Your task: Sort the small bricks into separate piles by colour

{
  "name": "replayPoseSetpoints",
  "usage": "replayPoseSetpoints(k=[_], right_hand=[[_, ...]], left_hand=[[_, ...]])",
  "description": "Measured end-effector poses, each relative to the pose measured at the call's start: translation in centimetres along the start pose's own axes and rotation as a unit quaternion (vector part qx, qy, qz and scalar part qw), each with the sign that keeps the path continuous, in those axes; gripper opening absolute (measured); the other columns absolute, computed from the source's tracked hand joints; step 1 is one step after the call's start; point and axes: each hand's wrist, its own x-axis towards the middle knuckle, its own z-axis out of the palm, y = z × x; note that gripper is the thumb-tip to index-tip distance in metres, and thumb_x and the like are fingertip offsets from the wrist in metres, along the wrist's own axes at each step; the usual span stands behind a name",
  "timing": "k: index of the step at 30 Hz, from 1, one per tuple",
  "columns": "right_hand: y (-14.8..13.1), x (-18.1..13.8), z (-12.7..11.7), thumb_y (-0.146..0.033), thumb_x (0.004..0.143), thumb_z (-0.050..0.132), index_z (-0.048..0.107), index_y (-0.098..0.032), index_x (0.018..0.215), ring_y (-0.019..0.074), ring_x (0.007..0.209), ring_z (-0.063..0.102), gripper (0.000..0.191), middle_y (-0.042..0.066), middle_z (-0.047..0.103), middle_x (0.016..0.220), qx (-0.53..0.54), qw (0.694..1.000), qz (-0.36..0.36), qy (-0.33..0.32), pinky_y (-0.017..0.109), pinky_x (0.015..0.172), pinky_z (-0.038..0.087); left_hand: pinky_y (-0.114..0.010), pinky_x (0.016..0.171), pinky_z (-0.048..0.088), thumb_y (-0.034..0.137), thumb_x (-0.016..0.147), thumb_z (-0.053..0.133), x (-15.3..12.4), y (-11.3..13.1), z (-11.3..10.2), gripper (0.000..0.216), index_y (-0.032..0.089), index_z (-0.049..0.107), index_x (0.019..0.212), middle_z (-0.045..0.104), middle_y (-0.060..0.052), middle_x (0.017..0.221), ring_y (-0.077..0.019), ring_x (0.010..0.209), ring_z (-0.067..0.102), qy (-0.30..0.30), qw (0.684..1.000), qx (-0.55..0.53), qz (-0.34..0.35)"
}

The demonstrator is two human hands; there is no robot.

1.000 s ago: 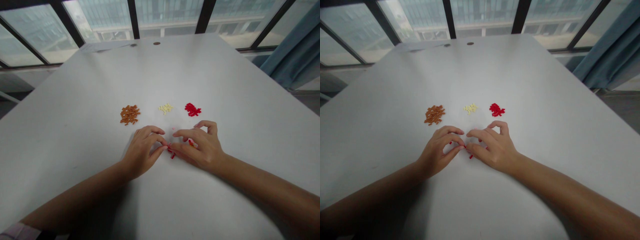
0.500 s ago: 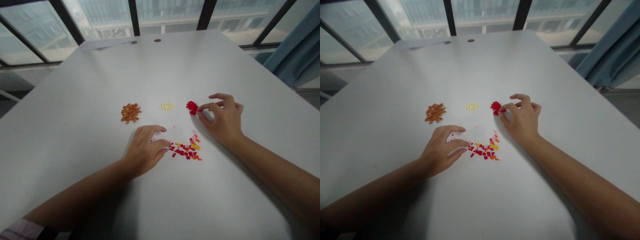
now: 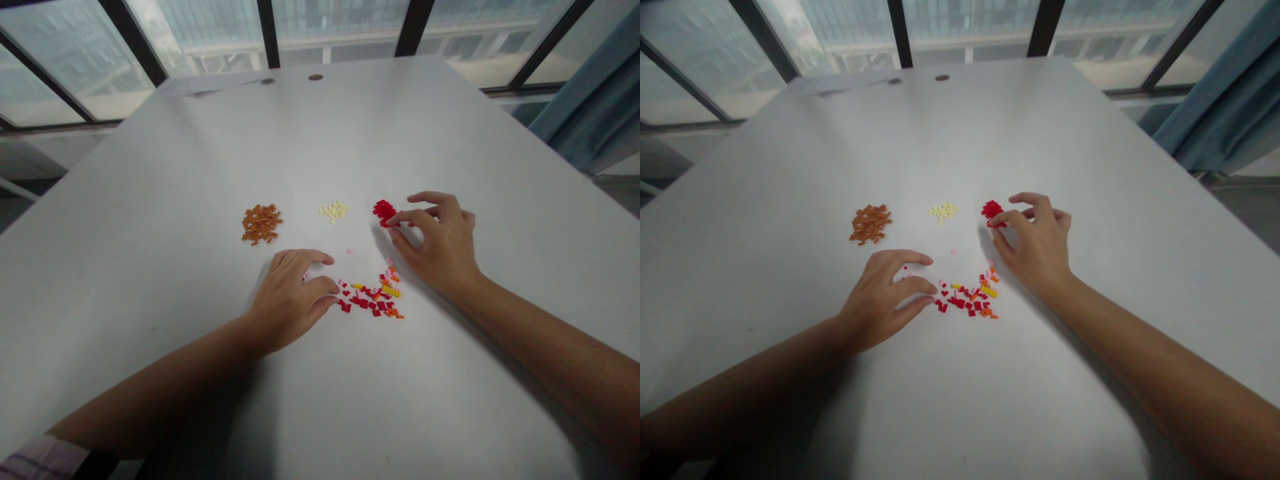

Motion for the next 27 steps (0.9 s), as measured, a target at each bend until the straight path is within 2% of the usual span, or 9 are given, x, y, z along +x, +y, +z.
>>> replayPoseSetpoints(k=[5, 11, 16, 20, 24, 27], right_hand=[[0.1, 0.0, 0.1, -0.032, 0.086, 0.063, 0.067, -0.025, 0.089, 0.0190, 0.079, 0.059, 0.009, 0.009, 0.059, 0.123, 0.001, 1.000, -0.020, 0.014, 0.046, 0.082, 0.035], [0.1, -0.1, 0.2, -0.031, 0.086, 0.063, 0.067, -0.025, 0.089, 0.0207, 0.079, 0.060, 0.008, 0.010, 0.059, 0.121, 0.009, 0.999, -0.038, 0.028, 0.047, 0.080, 0.037], [0.1, -0.1, 0.1, -0.031, 0.086, 0.063, 0.067, -0.025, 0.089, 0.0201, 0.078, 0.059, 0.008, 0.010, 0.060, 0.120, 0.008, 0.999, -0.035, 0.024, 0.048, 0.081, 0.037], [-0.3, -0.1, -0.2, -0.027, 0.085, 0.063, 0.066, -0.025, 0.090, 0.0212, 0.080, 0.060, 0.006, 0.010, 0.059, 0.120, 0.023, 0.999, -0.042, 0.024, 0.048, 0.082, 0.040], [-2.0, -0.5, -1.0, -0.020, 0.084, 0.063, 0.065, -0.023, 0.093, 0.0233, 0.089, 0.061, 0.010, 0.012, 0.058, 0.119, 0.080, 0.991, -0.108, 0.019, 0.044, 0.079, 0.045], [-3.8, -1.0, -1.9, -0.017, 0.084, 0.061, 0.064, -0.023, 0.093, 0.0211, 0.086, 0.061, 0.011, 0.011, 0.057, 0.121, 0.111, 0.979, -0.169, 0.001, 0.044, 0.081, 0.045]], left_hand=[[-0.041, 0.095, 0.041, 0.028, 0.090, 0.064, 0.0, 0.2, 0.0, 0.010, 0.024, 0.071, 0.095, 0.064, -0.009, 0.118, -0.0233, 0.109, 0.058, -0.014, 1.000, -0.018, 0.017], [-0.040, 0.094, 0.041, 0.024, 0.091, 0.062, 0.1, 0.2, 0.2, 0.011, 0.023, 0.071, 0.085, 0.065, -0.009, 0.117, -0.0227, 0.108, 0.059, -0.020, 0.999, -0.015, 0.024], [-0.040, 0.094, 0.041, 0.020, 0.091, 0.060, 0.2, 0.2, 0.2, 0.010, 0.020, 0.067, 0.084, 0.066, -0.009, 0.115, -0.0220, 0.106, 0.059, -0.010, 1.000, -0.004, 0.027], [-0.039, 0.094, 0.041, 0.017, 0.089, 0.059, 0.2, 0.4, 0.2, 0.008, 0.019, 0.065, 0.085, 0.067, -0.009, 0.113, -0.0215, 0.104, 0.060, 0.005, 1.000, -0.002, 0.005], [-0.037, 0.093, 0.041, 0.015, 0.089, 0.060, 0.5, 0.5, -0.1, 0.007, 0.019, 0.064, 0.086, 0.067, -0.007, 0.111, -0.0204, 0.104, 0.060, 0.012, 1.000, -0.005, -0.009], [-0.037, 0.093, 0.041, 0.016, 0.090, 0.059, 0.8, 0.7, -0.2, 0.006, 0.019, 0.063, 0.089, 0.068, -0.007, 0.110, -0.0198, 0.104, 0.061, 0.016, 1.000, -0.011, -0.019]])
